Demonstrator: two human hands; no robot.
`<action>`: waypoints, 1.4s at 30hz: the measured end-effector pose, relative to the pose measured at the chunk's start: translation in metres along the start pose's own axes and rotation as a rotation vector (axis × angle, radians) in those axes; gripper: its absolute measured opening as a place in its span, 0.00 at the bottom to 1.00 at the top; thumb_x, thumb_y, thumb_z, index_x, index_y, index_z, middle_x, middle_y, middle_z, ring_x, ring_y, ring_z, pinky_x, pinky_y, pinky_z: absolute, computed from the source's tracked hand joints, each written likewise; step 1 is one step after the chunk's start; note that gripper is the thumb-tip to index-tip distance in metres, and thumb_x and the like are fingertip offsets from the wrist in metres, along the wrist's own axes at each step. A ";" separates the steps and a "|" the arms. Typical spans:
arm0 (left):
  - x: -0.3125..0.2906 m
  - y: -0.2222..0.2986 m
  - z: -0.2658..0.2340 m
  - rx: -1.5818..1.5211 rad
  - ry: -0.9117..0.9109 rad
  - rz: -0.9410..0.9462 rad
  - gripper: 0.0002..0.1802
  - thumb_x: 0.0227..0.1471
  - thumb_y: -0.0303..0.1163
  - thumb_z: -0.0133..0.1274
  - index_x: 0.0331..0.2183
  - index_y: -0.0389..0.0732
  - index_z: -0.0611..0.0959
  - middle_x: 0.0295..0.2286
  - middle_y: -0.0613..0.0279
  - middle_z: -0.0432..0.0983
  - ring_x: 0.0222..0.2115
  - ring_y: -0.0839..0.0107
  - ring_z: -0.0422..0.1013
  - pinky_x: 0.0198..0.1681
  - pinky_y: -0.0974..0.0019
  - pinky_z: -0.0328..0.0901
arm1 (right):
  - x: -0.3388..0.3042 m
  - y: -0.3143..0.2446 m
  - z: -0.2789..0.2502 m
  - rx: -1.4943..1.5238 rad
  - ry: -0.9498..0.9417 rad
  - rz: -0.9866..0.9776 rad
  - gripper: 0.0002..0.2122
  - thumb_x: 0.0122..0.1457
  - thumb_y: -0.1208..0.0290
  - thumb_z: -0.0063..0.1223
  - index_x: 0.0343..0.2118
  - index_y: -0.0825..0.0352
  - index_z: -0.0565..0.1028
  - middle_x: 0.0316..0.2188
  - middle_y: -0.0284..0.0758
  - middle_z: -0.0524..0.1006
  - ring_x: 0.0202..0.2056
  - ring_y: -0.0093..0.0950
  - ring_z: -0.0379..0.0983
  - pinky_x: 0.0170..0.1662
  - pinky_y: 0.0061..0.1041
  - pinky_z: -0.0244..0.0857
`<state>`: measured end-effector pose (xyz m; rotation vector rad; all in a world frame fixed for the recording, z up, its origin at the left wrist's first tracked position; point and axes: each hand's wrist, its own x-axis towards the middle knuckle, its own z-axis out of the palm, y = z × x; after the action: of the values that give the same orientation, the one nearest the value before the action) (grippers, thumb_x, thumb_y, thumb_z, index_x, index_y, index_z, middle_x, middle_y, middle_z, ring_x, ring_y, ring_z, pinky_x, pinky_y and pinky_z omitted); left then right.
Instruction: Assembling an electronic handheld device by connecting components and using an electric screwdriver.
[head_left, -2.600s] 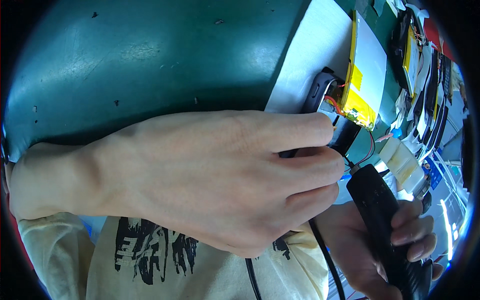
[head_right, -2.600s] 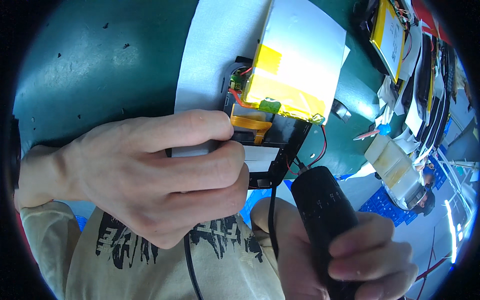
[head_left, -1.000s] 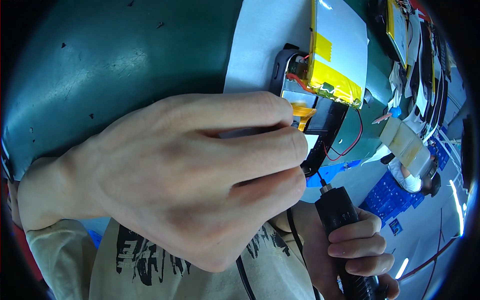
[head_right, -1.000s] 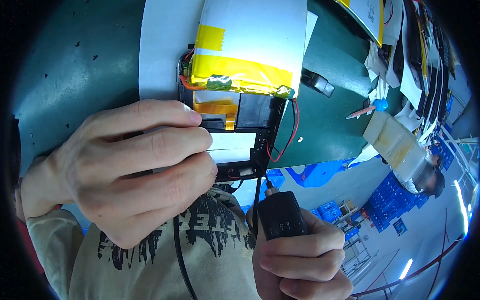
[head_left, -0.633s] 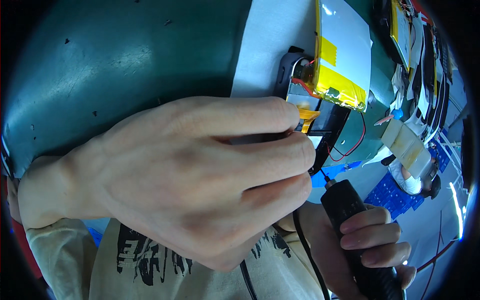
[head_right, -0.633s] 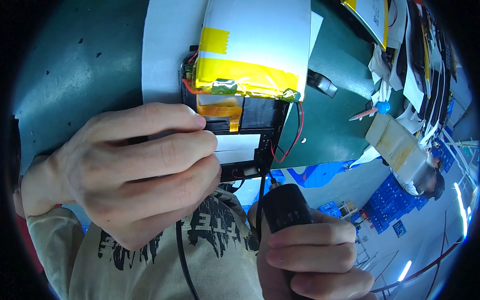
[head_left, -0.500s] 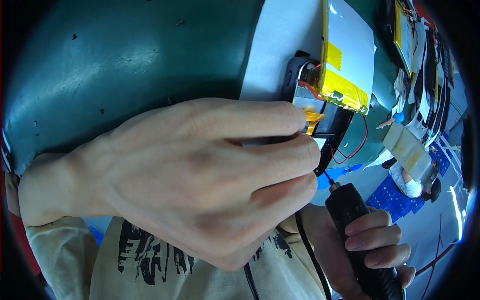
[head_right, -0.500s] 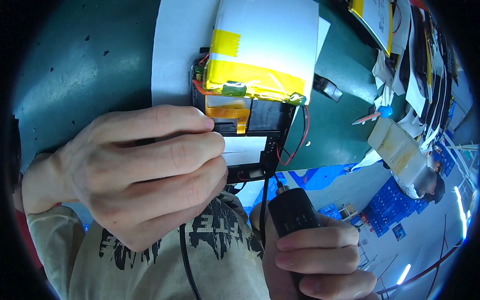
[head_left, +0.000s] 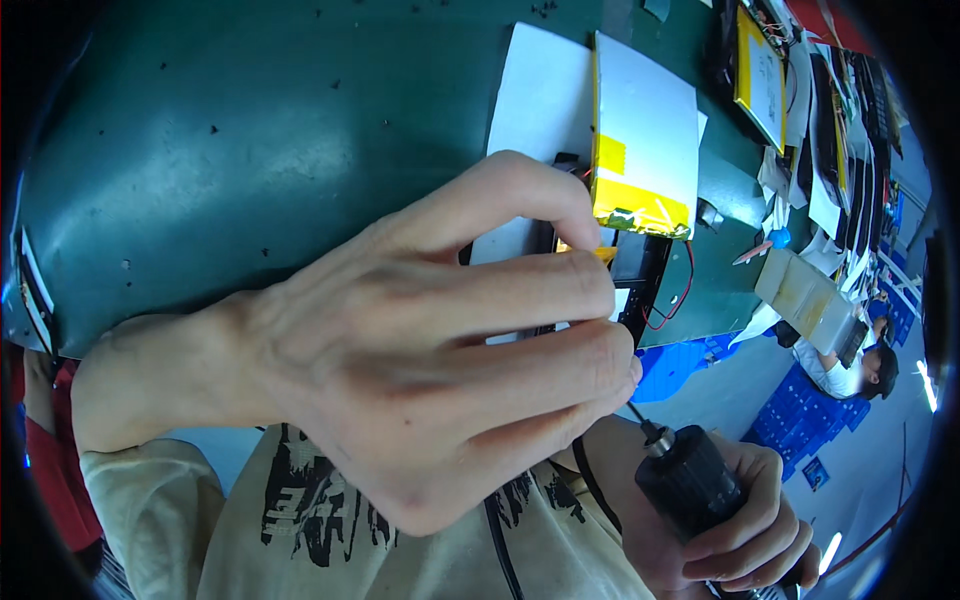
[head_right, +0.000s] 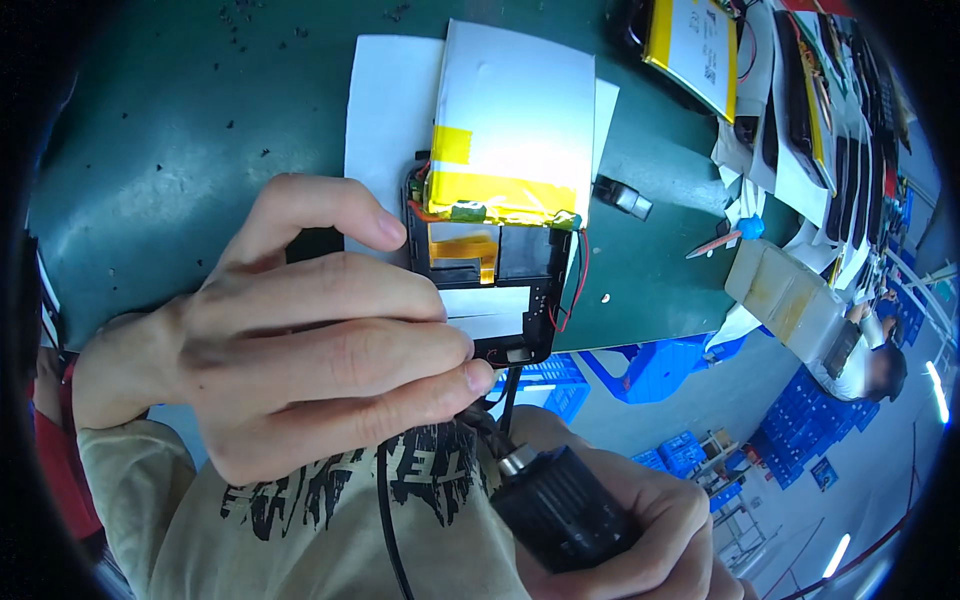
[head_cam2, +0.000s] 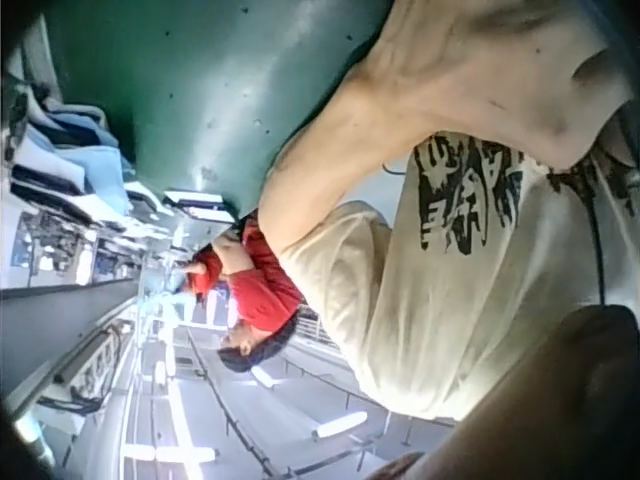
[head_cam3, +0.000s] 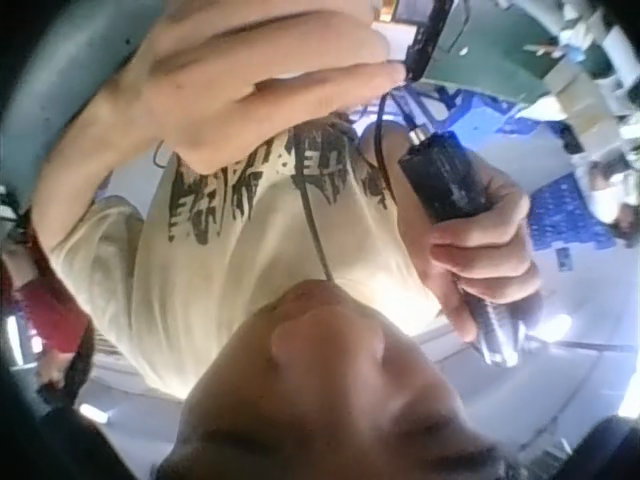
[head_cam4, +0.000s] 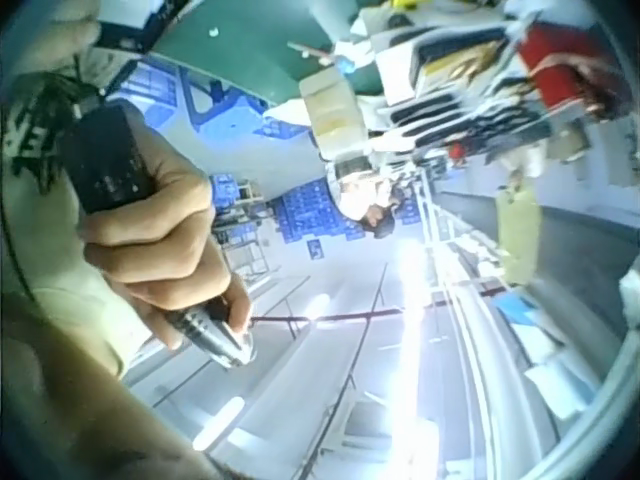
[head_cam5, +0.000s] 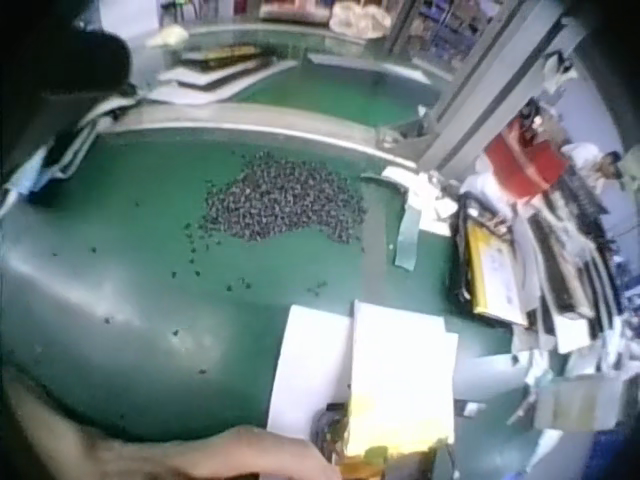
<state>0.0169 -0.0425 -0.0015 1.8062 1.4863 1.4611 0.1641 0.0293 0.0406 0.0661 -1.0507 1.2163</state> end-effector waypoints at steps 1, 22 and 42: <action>-0.006 -0.008 0.003 -0.001 0.023 0.076 0.10 0.38 0.26 0.67 0.29 0.37 0.89 0.28 0.62 0.81 0.30 0.68 0.76 0.42 0.52 0.68 | -0.001 0.001 0.002 -0.008 0.006 0.007 0.20 0.65 0.51 0.53 0.42 0.68 0.71 0.22 0.25 0.65 0.16 0.17 0.63 0.17 0.15 0.65; 0.026 -0.034 -0.099 0.683 -0.288 0.006 0.19 0.35 0.30 0.71 0.33 0.34 0.85 0.30 0.60 0.75 0.31 0.63 0.71 0.33 0.62 0.65 | -0.016 -0.038 -0.028 -0.362 -0.072 0.091 0.33 0.66 0.41 0.44 0.67 0.58 0.60 0.28 0.34 0.67 0.17 0.27 0.64 0.18 0.26 0.63; -0.016 -0.020 0.016 0.302 -0.141 0.220 0.18 0.31 0.31 0.66 0.30 0.33 0.87 0.20 0.67 0.69 0.21 0.69 0.66 0.33 0.58 0.62 | -0.040 -0.018 -0.019 -0.281 -0.168 -0.006 0.29 0.66 0.53 0.53 0.65 0.59 0.61 0.24 0.29 0.66 0.14 0.21 0.65 0.15 0.20 0.72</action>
<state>0.0230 -0.0440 -0.0314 2.2648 1.5422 1.2213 0.1915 0.0035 0.0111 -0.0476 -1.3592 1.0606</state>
